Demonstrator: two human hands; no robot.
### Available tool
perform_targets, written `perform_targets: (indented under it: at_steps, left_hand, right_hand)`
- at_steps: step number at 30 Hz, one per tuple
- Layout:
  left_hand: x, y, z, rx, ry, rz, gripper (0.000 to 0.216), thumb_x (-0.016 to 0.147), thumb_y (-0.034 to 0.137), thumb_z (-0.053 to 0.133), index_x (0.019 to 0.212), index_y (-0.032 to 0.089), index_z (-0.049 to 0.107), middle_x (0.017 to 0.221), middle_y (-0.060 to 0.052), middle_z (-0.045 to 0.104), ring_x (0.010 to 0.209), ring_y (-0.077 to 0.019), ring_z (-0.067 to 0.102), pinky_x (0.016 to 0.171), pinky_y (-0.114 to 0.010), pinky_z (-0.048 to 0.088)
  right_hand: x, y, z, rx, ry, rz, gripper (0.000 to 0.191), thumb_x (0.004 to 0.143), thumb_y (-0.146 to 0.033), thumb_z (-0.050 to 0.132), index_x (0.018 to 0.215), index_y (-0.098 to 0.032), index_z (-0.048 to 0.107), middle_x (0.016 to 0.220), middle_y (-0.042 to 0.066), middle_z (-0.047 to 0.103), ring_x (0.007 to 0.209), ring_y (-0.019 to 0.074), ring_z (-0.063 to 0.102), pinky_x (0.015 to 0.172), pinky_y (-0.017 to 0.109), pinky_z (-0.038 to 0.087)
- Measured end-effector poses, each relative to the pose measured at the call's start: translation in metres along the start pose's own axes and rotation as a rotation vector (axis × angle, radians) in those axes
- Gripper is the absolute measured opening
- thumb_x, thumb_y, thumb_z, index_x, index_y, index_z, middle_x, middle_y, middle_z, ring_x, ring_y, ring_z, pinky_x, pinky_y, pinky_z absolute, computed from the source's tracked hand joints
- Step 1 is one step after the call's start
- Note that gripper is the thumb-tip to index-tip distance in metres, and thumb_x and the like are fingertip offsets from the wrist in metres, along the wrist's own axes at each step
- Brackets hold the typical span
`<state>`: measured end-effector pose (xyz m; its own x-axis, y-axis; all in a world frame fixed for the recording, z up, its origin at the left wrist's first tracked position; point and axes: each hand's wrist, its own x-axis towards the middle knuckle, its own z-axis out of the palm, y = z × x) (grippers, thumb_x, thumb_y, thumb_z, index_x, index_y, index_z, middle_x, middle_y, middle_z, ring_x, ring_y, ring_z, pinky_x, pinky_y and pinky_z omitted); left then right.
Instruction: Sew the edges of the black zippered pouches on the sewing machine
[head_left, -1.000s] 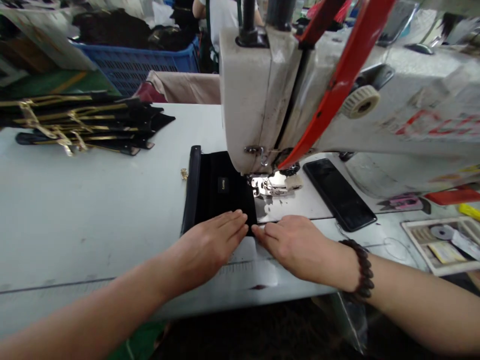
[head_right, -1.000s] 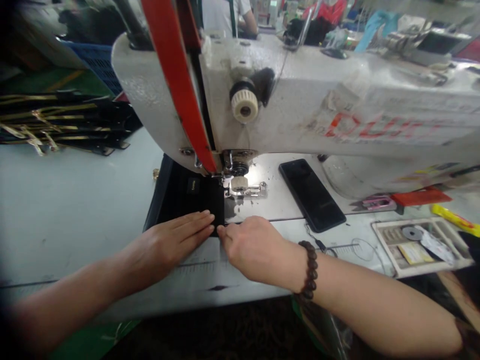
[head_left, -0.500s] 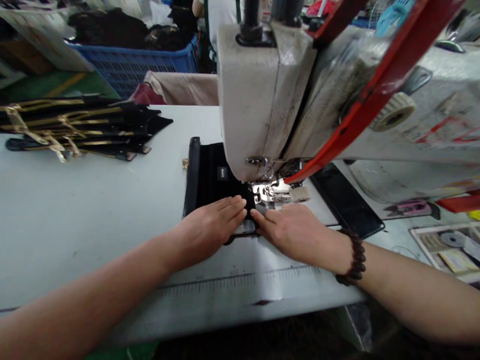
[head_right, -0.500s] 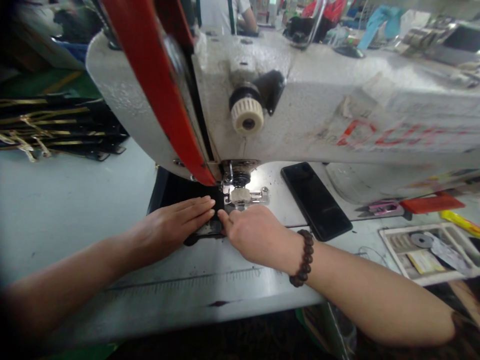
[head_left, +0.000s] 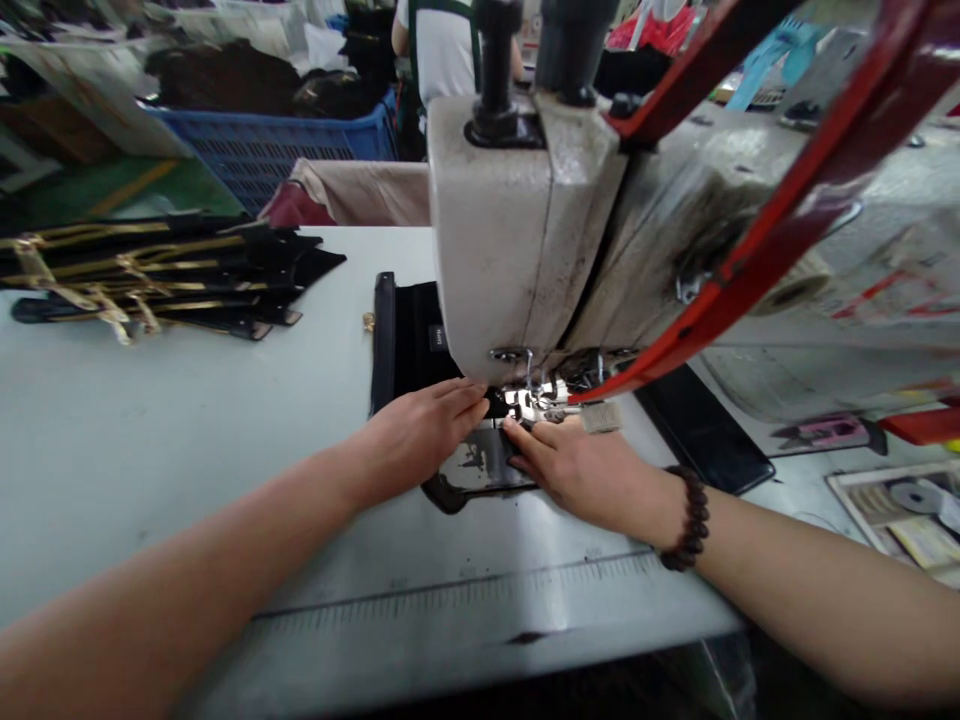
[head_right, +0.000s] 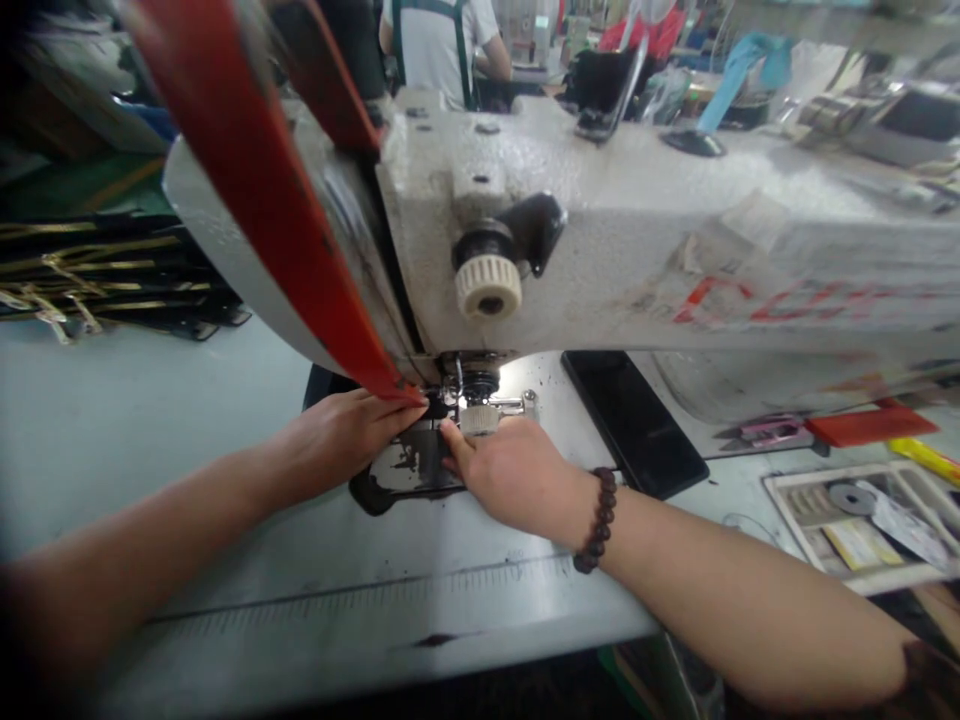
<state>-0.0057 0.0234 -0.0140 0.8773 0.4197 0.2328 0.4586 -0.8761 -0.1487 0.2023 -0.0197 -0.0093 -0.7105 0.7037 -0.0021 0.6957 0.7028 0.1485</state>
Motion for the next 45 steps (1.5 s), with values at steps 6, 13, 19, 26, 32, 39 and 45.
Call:
perform_targets:
  at_steps: [6,13,19,26,32,39,45]
  left_hand:
    - [0.007,-0.005,0.001,-0.120,-0.031,-0.156,0.023,0.084,0.011,0.044,0.099,0.010,0.062,0.095,-0.007,0.066,0.088,-0.0172,0.062,0.079,-0.026,0.052]
    - [0.011,-0.005,-0.002,-0.255,-0.048,-0.258,0.021,0.086,0.010,0.043,0.095,0.011,0.062,0.094,-0.005,0.067,0.086,-0.0148,0.062,0.080,-0.024,0.050]
    - [0.016,-0.001,-0.013,-0.119,-0.178,-0.247,0.021,0.084,0.010,0.047,0.099,0.009,0.063,0.094,-0.009,0.066,0.087,-0.0193,0.062,0.075,-0.028,0.051]
    - [0.020,0.039,-0.036,0.083,-0.414,-0.223,0.031,0.085,0.014,0.046,0.110,0.001,0.059,0.111,-0.021,0.059,0.105,-0.0281,0.056,0.087,-0.036,0.047]
    - [0.034,0.071,-0.043,0.065,-0.541,-0.286,0.037,0.088,0.021,0.042,0.113,-0.002,0.057,0.112,-0.030,0.055,0.105,-0.0352,0.055,0.081,-0.041,0.048]
    - [0.048,0.082,-0.046,0.079,-0.546,-0.311,0.038,0.088,0.019,0.040,0.114,-0.003,0.056,0.110,-0.034,0.054,0.102,-0.0391,0.055,0.070,-0.042,0.051]
    - [0.031,0.074,-0.052,0.012,-0.431,-0.308,0.050,0.086,0.039,0.044,0.110,-0.003,0.058,0.108,-0.027,0.059,0.103,-0.0339,0.057,0.082,-0.041,0.050]
  right_hand:
    - [0.000,-0.002,-0.002,0.024,-0.045,0.055,0.042,0.093,-0.035,0.035,0.127,-0.013,0.044,0.079,0.009,0.066,0.059,0.0159,0.056,0.043,0.027,0.021]
    - [0.000,-0.002,0.000,0.045,-0.046,0.062,0.042,0.093,-0.036,0.035,0.128,-0.015,0.044,0.078,0.008,0.067,0.060,0.0164,0.056,0.042,0.027,0.021]
    - [0.000,0.000,0.002,0.058,-0.024,0.059,0.041,0.092,-0.036,0.036,0.127,-0.016,0.046,0.080,0.007,0.067,0.060,0.0164,0.057,0.043,0.027,0.021]
    - [-0.001,0.001,-0.001,0.073,0.046,0.033,0.036,0.091,-0.033,0.041,0.120,-0.014,0.051,0.084,0.005,0.068,0.060,0.0145,0.058,0.044,0.029,0.023]
    - [-0.001,0.003,-0.002,0.119,0.031,0.020,0.035,0.090,-0.032,0.042,0.119,-0.014,0.051,0.082,0.004,0.067,0.061,0.0141,0.059,0.045,0.028,0.024]
    - [0.000,0.006,-0.005,0.185,-0.028,0.002,0.037,0.091,-0.029,0.039,0.123,-0.011,0.047,0.089,0.007,0.067,0.069,0.0163,0.060,0.048,0.027,0.029]
    - [0.000,0.005,-0.006,0.180,-0.012,0.025,0.032,0.091,-0.029,0.040,0.117,-0.013,0.051,0.082,0.006,0.066,0.065,0.0149,0.059,0.048,0.027,0.027]
